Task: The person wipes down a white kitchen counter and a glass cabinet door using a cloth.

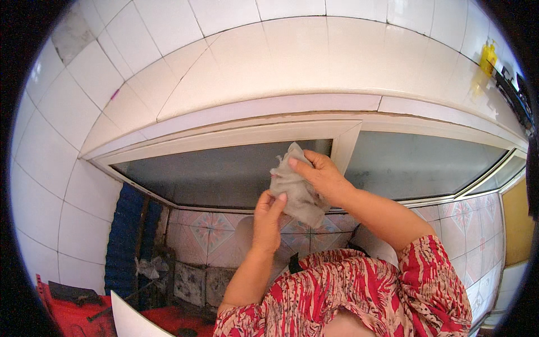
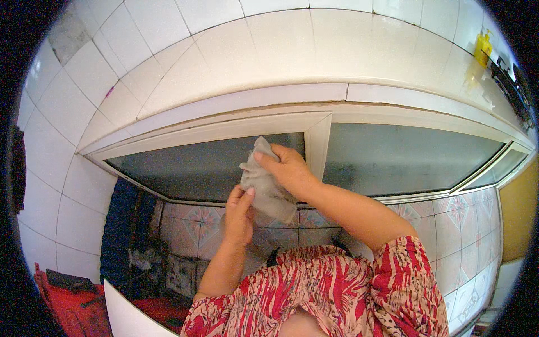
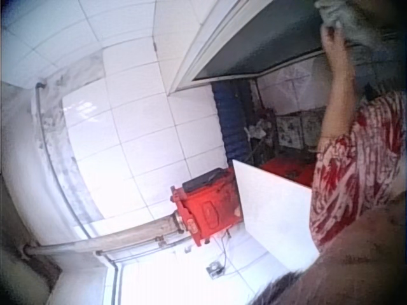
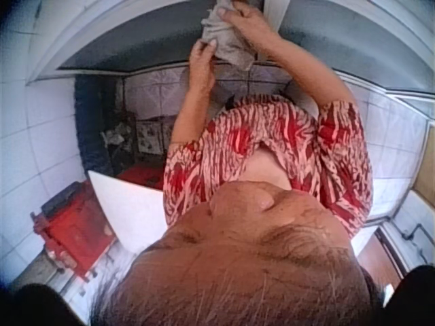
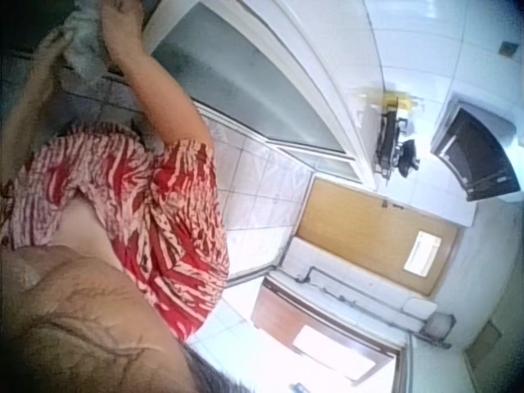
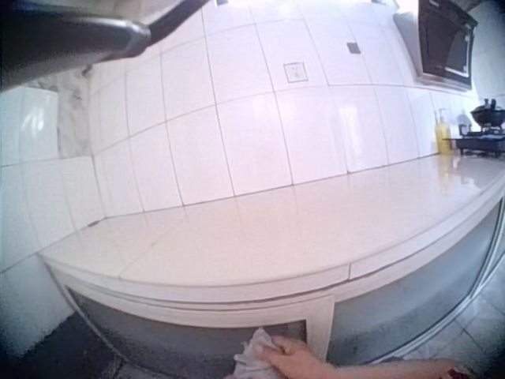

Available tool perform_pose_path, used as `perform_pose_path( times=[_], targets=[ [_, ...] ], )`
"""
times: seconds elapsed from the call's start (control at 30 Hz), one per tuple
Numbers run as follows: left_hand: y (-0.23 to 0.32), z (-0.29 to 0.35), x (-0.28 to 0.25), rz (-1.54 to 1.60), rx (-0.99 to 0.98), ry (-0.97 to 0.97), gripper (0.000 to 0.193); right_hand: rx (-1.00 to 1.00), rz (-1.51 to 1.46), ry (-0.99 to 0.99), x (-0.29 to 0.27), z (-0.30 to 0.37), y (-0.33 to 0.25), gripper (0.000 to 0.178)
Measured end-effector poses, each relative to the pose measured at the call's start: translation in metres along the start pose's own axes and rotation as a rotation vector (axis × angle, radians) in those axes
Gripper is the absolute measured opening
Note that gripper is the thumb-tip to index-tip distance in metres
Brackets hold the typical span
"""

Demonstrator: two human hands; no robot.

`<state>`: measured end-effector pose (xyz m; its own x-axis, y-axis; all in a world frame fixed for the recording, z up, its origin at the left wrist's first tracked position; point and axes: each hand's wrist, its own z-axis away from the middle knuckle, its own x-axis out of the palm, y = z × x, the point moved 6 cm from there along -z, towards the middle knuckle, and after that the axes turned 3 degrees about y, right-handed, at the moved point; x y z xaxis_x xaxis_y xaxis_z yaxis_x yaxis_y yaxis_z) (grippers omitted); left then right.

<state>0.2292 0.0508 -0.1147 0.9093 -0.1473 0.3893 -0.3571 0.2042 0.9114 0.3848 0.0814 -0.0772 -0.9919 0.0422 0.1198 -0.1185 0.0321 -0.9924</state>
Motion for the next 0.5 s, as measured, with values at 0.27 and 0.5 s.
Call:
perform_pose_path(
  times=[0.27,0.5],
  targets=[
    [0.030,-0.012,-0.031,-0.030,0.304,0.087,0.022,0.075,0.416,-0.423,-0.010,0.013,-0.004,0.047],
    [0.021,-0.013,-0.030,-0.185,0.163,0.031,0.019,0.083,-0.027,-0.339,-0.005,0.010,-0.010,0.032]
  ],
)
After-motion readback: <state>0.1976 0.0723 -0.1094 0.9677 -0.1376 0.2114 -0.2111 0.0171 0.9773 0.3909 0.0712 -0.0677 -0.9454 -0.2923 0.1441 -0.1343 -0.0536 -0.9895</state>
